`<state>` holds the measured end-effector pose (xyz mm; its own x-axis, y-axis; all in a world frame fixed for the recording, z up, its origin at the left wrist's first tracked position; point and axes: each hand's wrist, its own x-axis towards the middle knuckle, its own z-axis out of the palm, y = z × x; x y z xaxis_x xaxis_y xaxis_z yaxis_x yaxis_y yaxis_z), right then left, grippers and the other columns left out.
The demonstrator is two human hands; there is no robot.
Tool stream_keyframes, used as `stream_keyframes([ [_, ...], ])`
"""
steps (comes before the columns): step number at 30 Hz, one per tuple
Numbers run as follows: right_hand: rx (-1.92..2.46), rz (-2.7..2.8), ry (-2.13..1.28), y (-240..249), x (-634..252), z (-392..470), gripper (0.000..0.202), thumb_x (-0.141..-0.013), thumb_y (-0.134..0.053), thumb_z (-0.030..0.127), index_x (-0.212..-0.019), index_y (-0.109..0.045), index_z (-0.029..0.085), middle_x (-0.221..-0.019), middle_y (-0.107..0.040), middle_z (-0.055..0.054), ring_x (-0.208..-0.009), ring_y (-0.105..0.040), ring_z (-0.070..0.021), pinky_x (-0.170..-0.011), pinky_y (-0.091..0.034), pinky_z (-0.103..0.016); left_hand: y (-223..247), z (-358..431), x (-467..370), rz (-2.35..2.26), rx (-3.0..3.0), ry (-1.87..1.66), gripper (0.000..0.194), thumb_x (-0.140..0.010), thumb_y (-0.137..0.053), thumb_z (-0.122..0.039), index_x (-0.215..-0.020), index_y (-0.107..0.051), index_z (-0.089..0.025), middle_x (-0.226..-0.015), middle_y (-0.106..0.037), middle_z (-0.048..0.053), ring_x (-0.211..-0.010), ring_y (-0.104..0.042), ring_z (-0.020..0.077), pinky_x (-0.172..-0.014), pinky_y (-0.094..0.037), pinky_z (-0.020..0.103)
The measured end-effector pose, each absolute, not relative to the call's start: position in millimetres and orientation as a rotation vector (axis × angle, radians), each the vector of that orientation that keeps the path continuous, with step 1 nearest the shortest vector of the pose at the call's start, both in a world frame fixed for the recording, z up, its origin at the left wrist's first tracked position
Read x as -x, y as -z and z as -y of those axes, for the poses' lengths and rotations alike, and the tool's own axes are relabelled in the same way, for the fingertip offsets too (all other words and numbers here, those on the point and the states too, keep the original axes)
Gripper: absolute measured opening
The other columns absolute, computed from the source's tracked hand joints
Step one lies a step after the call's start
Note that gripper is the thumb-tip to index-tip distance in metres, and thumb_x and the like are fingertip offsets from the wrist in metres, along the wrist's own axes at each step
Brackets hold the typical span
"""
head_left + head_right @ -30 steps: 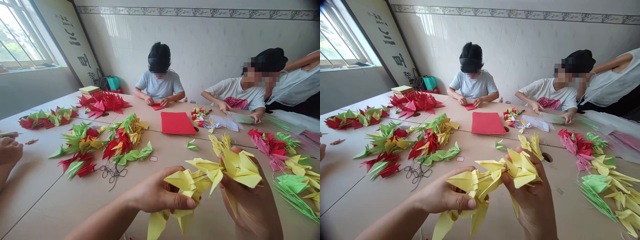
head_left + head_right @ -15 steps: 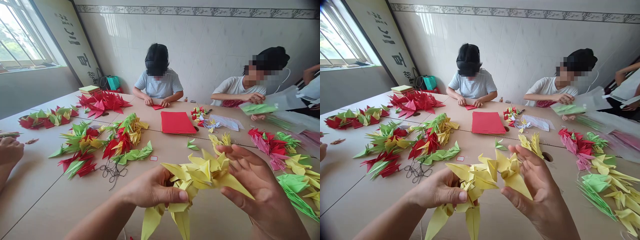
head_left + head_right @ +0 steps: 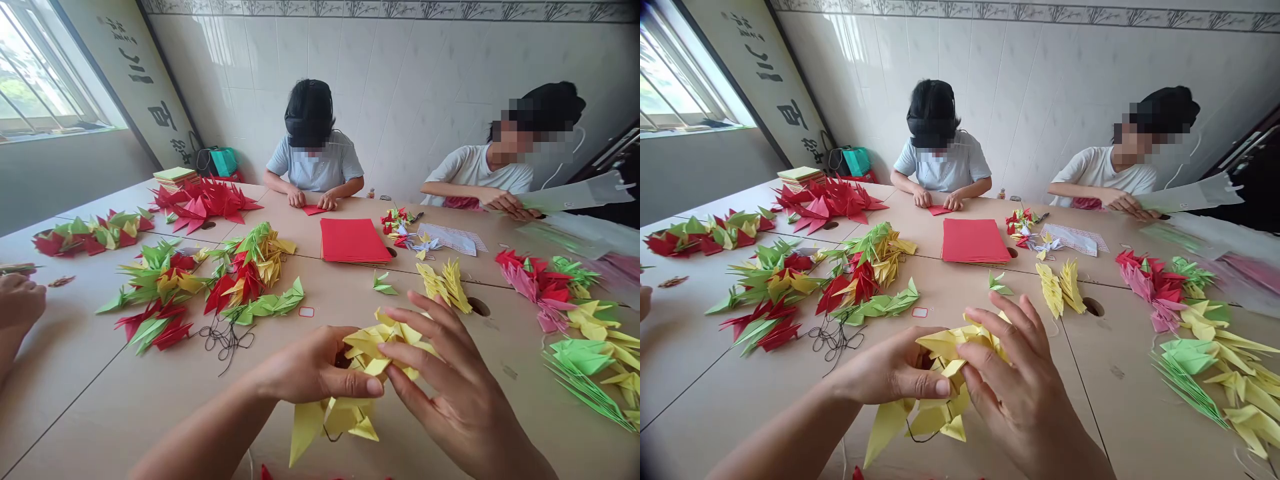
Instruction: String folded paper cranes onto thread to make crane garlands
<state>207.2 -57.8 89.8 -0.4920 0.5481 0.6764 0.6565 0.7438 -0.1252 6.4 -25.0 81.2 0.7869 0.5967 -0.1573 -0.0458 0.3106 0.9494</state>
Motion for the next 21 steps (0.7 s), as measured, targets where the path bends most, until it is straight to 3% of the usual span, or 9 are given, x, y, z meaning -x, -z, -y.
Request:
stream_keyframes([
  [3,0.941,2.109,0.177,-87.8,-210.2,54.5,0.019,-0.082,-0.059,0.008,-0.098,-0.061,0.018,-0.113,-0.063,-0.01,-0.123,-0.049,-0.0295,-0.105,-0.036,-0.057,-77.9,22.0,-7.2,-0.499,-1.072,-0.453,0.036,-0.072,-0.077,-0.033,-0.098,-0.06,-0.014,-0.074,-0.052,-0.004,-0.061,-0.045,0.0055,-0.055,-0.037,0.015],
  [7,1.047,1.97,0.114,-85.8,-216.5,50.0,0.015,-0.083,-0.059,0.013,-0.097,-0.061,0.019,-0.112,-0.064,-0.008,-0.119,-0.053,-0.0257,-0.104,-0.04,-0.047,-72.6,20.4,-7.9,-0.495,-0.901,-0.437,0.057,-0.064,-0.083,-0.025,-0.115,-0.058,-0.017,-0.084,-0.061,0.0,-0.068,-0.057,0.0079,-0.063,-0.045,0.017],
  [12,1.116,1.86,0.068,-86.1,-221.8,48.9,0.017,-0.084,-0.061,0.015,-0.1,-0.061,0.02,-0.112,-0.063,-0.008,-0.115,-0.055,-0.0231,-0.102,-0.042,-0.04,-74.0,19.3,-5.6,-0.547,-0.808,-0.469,0.049,-0.07,-0.079,-0.026,-0.113,-0.056,-0.02,-0.07,-0.06,-0.002,-0.045,-0.052,0.0054,-0.041,-0.042,0.013],
  [18,0.913,2.203,0.069,-92.9,-219.3,58.0,0.039,-0.082,-0.055,0.002,-0.111,-0.061,0.026,-0.137,-0.042,-0.008,-0.136,-0.032,-0.0312,-0.106,-0.036,-0.053,-75.3,19.2,-7.2,-0.593,-0.734,-0.52,0.04,-0.075,-0.074,-0.026,-0.111,-0.057,-0.021,-0.07,-0.059,-0.003,-0.04,-0.051,0.0045,-0.037,-0.042,0.012],
  [21,0.851,2.346,0.077,-92.9,-217.4,59.3,0.042,-0.083,-0.052,-0.002,-0.114,-0.061,0.025,-0.138,-0.041,-0.009,-0.138,-0.027,-0.0331,-0.107,-0.032,-0.059,-74.3,21.1,-9.5,-0.626,-0.724,-0.515,0.037,-0.077,-0.073,-0.03,-0.11,-0.058,-0.021,-0.068,-0.059,-0.003,-0.042,-0.052,0.0054,-0.037,-0.042,0.013],
])
